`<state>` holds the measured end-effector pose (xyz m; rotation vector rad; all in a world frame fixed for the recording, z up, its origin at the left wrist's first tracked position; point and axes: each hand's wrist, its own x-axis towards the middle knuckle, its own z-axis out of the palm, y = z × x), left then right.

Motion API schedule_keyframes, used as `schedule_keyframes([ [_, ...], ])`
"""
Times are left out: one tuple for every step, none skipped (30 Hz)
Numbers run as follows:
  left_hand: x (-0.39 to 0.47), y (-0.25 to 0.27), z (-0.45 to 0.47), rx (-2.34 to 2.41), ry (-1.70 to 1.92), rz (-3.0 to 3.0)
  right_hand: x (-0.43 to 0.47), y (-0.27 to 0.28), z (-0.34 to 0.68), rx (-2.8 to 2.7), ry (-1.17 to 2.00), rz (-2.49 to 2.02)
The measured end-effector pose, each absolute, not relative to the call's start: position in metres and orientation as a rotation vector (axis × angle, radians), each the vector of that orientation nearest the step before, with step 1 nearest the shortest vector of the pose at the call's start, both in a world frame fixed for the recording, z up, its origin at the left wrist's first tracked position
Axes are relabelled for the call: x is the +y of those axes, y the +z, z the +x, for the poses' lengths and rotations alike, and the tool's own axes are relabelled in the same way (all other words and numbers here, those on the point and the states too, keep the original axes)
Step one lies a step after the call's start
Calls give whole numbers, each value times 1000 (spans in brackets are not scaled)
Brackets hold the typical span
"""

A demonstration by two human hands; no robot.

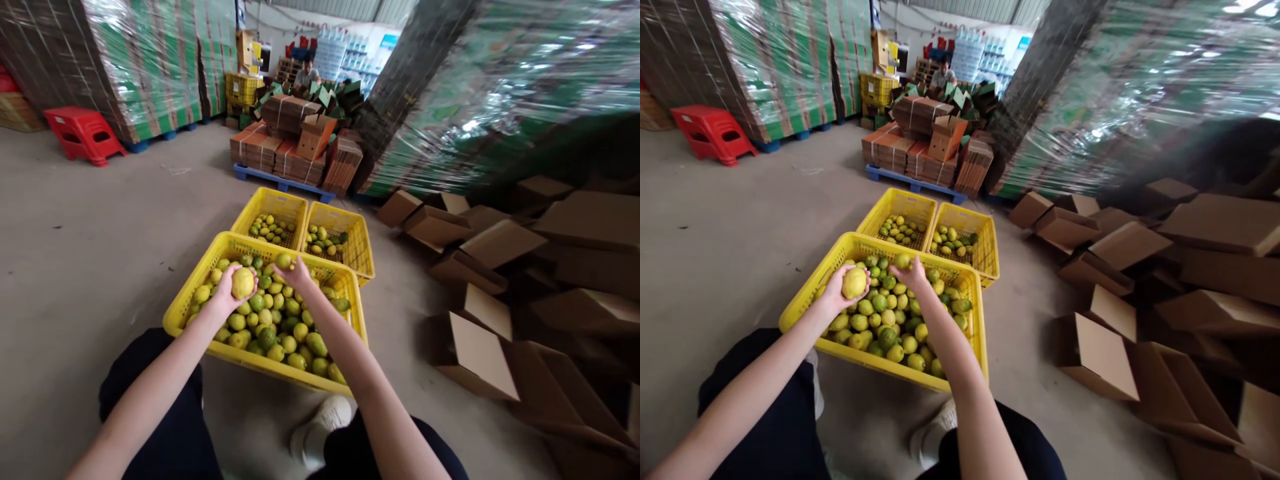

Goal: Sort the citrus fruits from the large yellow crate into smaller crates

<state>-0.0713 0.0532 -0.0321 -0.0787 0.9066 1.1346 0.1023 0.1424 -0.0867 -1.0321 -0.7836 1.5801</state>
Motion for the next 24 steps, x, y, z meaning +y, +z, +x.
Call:
schedule_keyframes([
  [54, -32, -74, 903, 1138, -84, 161, -80, 97, -792, 1625, -1088],
  [56, -33, -76, 895, 1137, -92, 175, -76, 92, -810, 1660, -1136],
  [57, -33, -79, 889, 1131, -100, 182, -74, 90, -839, 1701, -1186],
  [58, -34, -82, 884, 1124, -104, 182, -74, 89, -880, 1739, -1225],
  [59, -35, -84, 882, 1119, -101, 175, -76, 90, -932, 1777, -1257],
  [60, -36, -87, 883, 1115, -90, 162, -81, 93, -993, 1814, -1281],
  [61, -37, -90, 892, 1111, -77, 144, -87, 99, -1063, 1854, -1298],
  [61, -38, -92, 902, 1106, -55, 123, -93, 106, -1134, 1891, -1320],
  [61, -40, -94, 913, 1093, -29, 102, -100, 114, -1207, 1933, -1340],
  [60, -42, -96, 928, 1069, 0, 81, -105, 123, -1274, 1965, -1362],
  [59, -45, -97, 943, 1035, 33, 63, -109, 132, -1338, 1982, -1386],
  [58, -49, -97, 958, 990, 56, 47, -111, 141, -1404, 1996, -1415],
  [56, -53, -96, 969, 934, 73, 34, -112, 150, -1468, 1981, -1452],
  [53, -59, -94, 970, 876, 85, 25, -111, 158, -1531, 1954, -1497],
  [50, -67, -92, 968, 810, 89, 18, -109, 165, -1593, 1915, -1542],
  [46, -75, -88, 961, 742, 96, 12, -105, 170, -1658, 1866, -1589],
  [40, -85, -84, 959, 672, 103, 8, -101, 174, -1729, 1811, -1638],
  [34, -95, -80, 968, 599, 118, 5, -97, 176, -1812, 1751, -1687],
  [27, -105, -74, 992, 528, 148, 2, -92, 176, -1909, 1684, -1735],
  [21, -115, -69, 1032, 462, 186, -1, -88, 176, -2016, 1607, -1785],
  [14, -125, -64, 1078, 403, 228, -4, -83, 175, -2129, 1523, -1830],
  [8, -134, -58, 1124, 352, 273, -7, -78, 173, -2237, 1434, -1870],
  [4, -141, -51, 1165, 312, 310, -10, -74, 171, -2332, 1351, -1907],
  [3, -146, -44, 1197, 286, 341, -12, -71, 170, -2417, 1277, -1933],
])
